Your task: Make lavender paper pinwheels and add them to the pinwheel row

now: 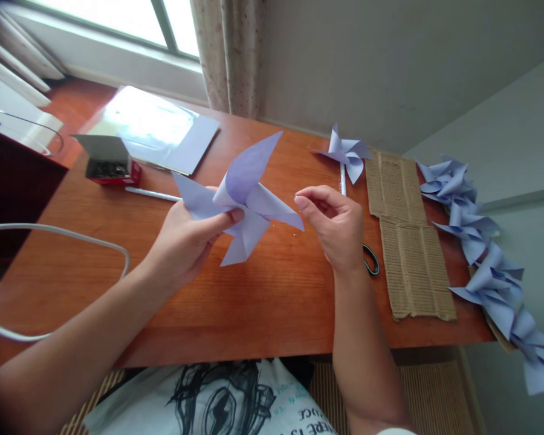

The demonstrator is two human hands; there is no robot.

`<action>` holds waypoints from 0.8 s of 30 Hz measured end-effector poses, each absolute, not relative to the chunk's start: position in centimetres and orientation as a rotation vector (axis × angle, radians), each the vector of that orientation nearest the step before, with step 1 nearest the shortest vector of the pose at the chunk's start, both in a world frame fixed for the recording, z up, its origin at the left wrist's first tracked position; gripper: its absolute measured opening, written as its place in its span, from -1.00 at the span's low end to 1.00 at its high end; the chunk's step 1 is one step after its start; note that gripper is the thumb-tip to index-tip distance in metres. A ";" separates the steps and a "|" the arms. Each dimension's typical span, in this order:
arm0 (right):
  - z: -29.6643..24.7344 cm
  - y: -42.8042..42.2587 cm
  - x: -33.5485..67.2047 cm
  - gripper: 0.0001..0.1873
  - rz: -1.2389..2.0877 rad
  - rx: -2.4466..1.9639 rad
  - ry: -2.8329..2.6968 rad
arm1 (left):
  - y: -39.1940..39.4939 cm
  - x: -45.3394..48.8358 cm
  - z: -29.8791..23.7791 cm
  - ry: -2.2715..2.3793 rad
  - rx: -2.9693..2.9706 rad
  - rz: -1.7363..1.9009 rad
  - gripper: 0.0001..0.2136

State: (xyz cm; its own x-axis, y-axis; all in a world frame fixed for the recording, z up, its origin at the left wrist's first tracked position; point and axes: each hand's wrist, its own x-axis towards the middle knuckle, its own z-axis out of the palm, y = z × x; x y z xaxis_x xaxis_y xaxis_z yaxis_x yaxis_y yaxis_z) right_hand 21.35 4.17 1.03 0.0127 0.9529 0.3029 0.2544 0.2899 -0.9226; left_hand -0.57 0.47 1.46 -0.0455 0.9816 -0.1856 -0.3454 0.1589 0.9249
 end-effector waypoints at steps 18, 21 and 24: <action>1.3 0.6 16.2 -0.89 0.014 -1.172 -1.981 | 0.5 0.3 0.6 1.322 1.051 1.320 -0.77; 1.3 0.6 16.2 -0.91 -0.001 -1.172 -1.980 | 0.5 0.3 0.6 1.315 1.076 1.326 -0.77; 1.3 0.6 16.1 -0.93 0.036 -1.170 -1.958 | 0.4 0.3 0.6 1.320 1.119 1.344 -0.78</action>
